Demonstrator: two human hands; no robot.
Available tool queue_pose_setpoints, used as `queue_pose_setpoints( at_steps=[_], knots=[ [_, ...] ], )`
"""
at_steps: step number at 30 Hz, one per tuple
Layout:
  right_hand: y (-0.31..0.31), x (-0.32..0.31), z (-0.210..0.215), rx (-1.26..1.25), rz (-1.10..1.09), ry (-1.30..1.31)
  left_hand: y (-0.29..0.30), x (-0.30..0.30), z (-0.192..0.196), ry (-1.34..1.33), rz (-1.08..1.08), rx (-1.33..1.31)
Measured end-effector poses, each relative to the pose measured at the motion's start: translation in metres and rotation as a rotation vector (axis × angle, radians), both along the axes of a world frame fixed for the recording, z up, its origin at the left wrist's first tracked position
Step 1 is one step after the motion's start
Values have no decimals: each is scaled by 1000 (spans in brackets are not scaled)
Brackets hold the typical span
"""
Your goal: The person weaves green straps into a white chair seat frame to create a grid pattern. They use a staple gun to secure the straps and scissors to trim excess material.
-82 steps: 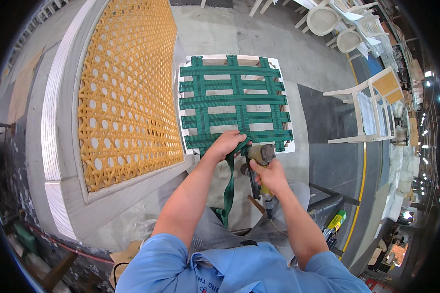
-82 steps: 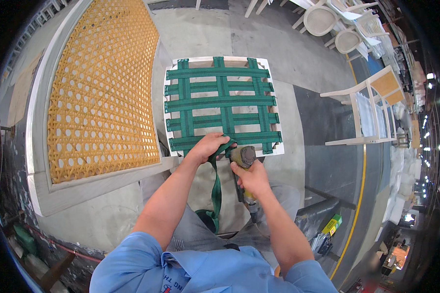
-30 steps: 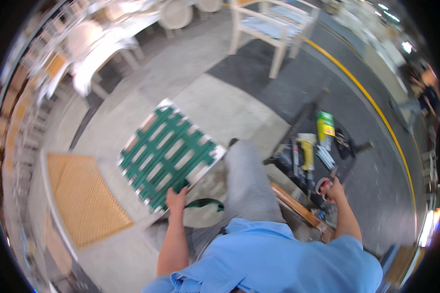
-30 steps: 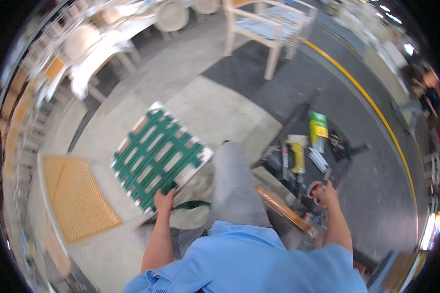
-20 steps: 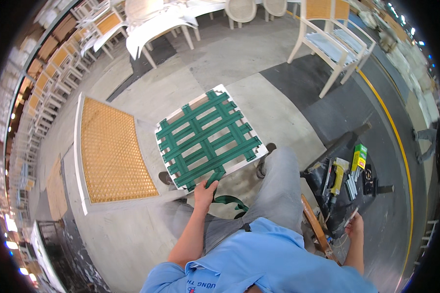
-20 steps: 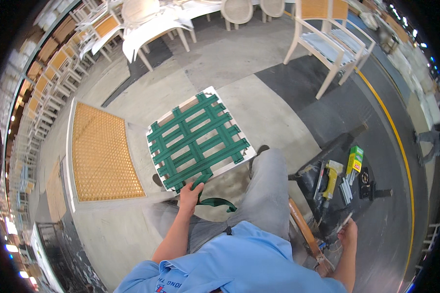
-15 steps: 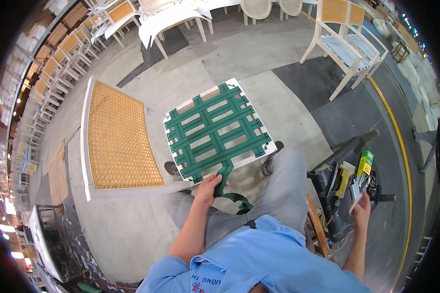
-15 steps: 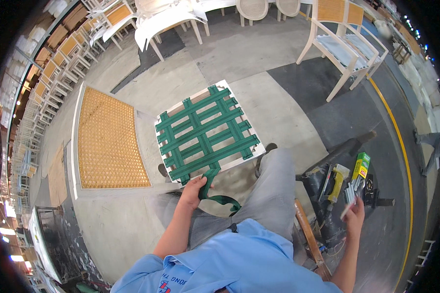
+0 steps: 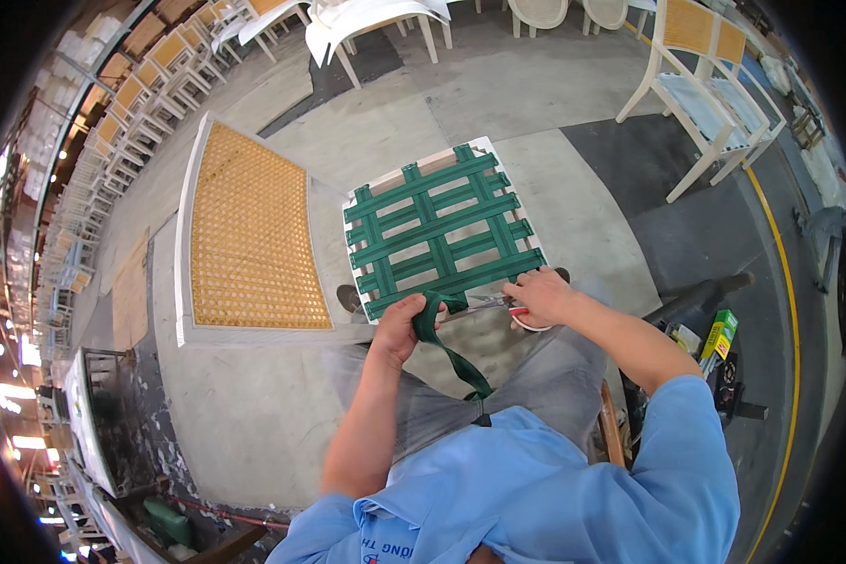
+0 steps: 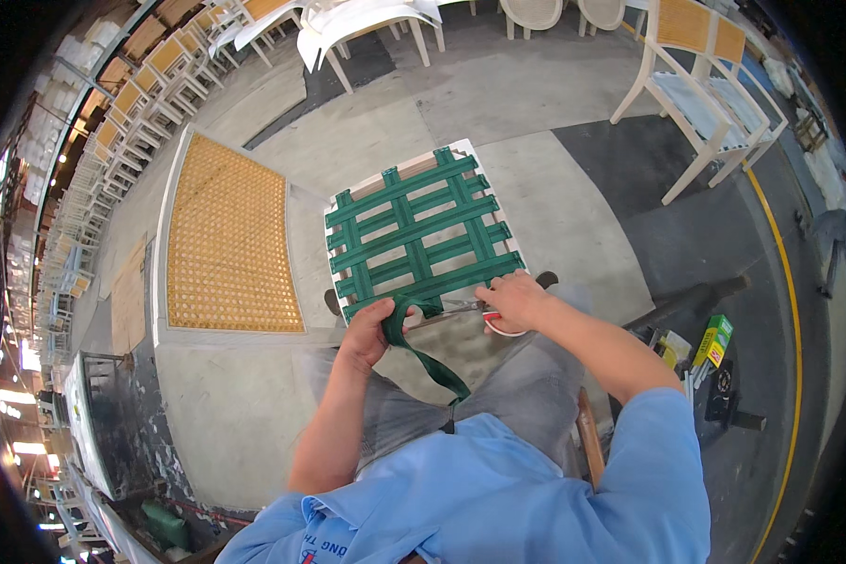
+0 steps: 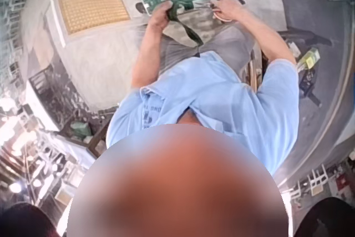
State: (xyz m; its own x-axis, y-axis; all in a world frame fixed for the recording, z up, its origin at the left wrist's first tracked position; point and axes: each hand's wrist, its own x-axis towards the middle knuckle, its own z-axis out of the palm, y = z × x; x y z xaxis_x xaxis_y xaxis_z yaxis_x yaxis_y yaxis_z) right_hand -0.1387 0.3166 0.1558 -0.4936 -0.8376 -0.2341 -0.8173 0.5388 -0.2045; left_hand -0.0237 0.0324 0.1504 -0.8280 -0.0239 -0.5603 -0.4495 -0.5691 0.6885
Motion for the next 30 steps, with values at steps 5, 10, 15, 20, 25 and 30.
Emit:
queue_pose_setpoints(
  at_steps=[5, 10, 15, 20, 25, 30],
  knots=[
    [-16, -6, -27, -24, 85, -40, 3, 1, -1, 13, -13, -12],
    [-24, -16, -38, 55, 127, -91, 7, -6, 2, -7, -46, -47],
    [-38, -18, -37, -161, 267, 35, -2, 7, 4, -15, -18, -34],
    [-46, -10, -27, -149, 126, -117, 9, 4, 5, 19, 24, -9],
    [15, 30, 6, -509, -413, -158, -7, 17, -12, 37, -68, -190],
    [138, 100, 51, -777, -1322, 71, -33, 33, -43, 38, -268, -501]
  ],
)
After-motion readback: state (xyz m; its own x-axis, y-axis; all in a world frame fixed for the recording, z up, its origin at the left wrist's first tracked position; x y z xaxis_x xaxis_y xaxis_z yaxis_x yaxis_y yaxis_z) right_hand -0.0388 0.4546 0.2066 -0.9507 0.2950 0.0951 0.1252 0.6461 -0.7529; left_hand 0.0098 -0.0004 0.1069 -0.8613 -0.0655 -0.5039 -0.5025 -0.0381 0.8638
